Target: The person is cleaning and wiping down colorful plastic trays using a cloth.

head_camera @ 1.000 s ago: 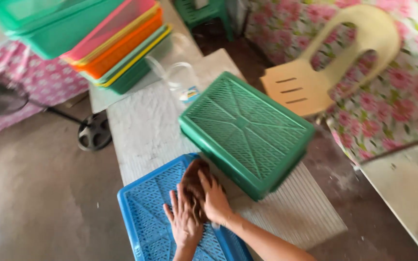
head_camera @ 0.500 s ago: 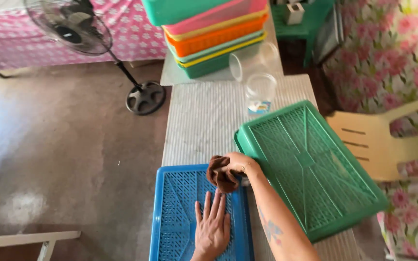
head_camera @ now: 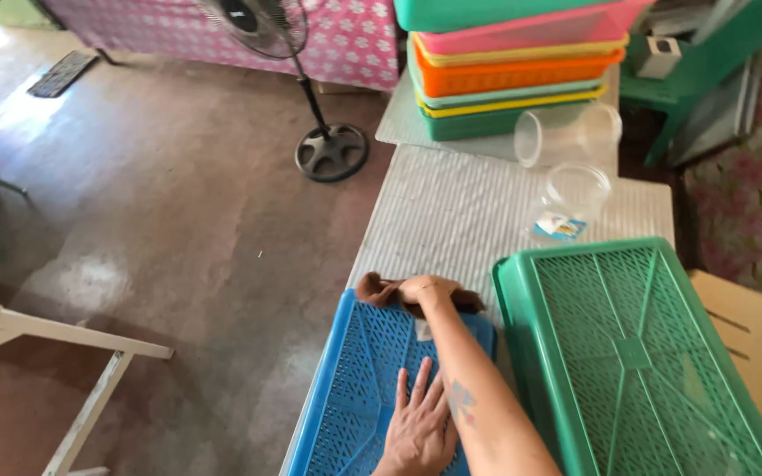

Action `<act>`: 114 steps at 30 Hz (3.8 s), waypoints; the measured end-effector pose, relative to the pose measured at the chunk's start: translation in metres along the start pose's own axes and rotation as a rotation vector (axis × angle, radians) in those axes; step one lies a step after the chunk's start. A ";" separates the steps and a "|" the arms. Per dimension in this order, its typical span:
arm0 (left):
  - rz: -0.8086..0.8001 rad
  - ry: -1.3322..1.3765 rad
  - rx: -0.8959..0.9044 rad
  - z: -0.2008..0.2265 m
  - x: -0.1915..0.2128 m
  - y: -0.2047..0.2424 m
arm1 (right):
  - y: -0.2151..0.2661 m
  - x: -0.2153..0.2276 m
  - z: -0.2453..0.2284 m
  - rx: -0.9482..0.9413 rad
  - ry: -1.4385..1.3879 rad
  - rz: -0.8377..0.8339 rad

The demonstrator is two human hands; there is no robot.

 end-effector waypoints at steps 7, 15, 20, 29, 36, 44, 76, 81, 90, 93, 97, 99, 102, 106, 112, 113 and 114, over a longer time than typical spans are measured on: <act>-0.015 0.112 -0.008 -0.003 -0.009 0.003 | -0.018 -0.017 -0.053 0.323 -0.131 0.381; 0.024 0.141 -0.016 0.001 0.001 -0.001 | -0.018 -0.060 -0.040 0.827 0.047 1.133; 0.109 0.125 -0.004 0.005 0.008 0.000 | 0.001 -0.074 -0.009 0.911 0.045 0.911; 0.425 0.273 -0.026 -0.017 0.010 0.008 | -0.007 -0.110 0.106 0.542 0.083 1.065; 0.219 -0.001 0.064 -0.081 0.027 0.050 | 0.003 -0.096 0.095 0.618 0.071 1.260; 0.217 0.134 0.013 -0.083 0.023 0.059 | 0.042 -0.033 -0.036 -0.199 -0.267 0.605; 0.071 -0.164 0.100 -0.099 -0.019 0.051 | 0.058 -0.150 -0.172 0.244 0.182 0.469; 0.386 -0.179 -0.036 -0.093 0.023 0.065 | 0.129 -0.137 -0.041 0.035 0.138 1.264; 0.188 -0.254 0.008 -0.108 0.019 0.071 | 0.127 -0.360 0.019 0.124 0.045 1.181; 0.227 -0.223 0.003 -0.114 0.018 0.063 | 0.153 -0.414 0.005 0.069 0.205 1.023; 0.208 -0.269 -0.018 -0.116 0.020 0.065 | 0.206 -0.439 -0.049 0.544 0.067 1.148; 0.251 -0.279 -0.059 -0.113 0.023 0.064 | 0.227 -0.437 -0.098 0.827 0.051 1.160; 0.228 -0.276 -0.065 -0.114 0.022 0.065 | 0.215 -0.446 -0.158 0.910 0.209 1.422; 0.254 -0.298 -0.093 -0.115 0.023 0.061 | 0.157 -0.461 -0.153 0.772 0.475 1.479; 0.269 -0.310 -0.090 -0.115 0.021 0.065 | 0.135 -0.504 -0.064 0.654 0.439 1.321; 0.281 -0.325 -0.093 -0.114 0.021 0.064 | 0.135 -0.506 -0.049 0.587 0.439 1.270; 0.296 -0.319 -0.092 -0.114 0.020 0.065 | 0.137 -0.511 -0.037 0.583 0.456 1.274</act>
Point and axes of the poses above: each hand's wrist, its own y-axis away from the middle knuckle, its own x-axis out of the back of the hand, z = x × y, the point moved 5 cm from there along -y, towards the middle knuckle, and after that the axes turned 9 degrees about -z, right-handed, at the moved point
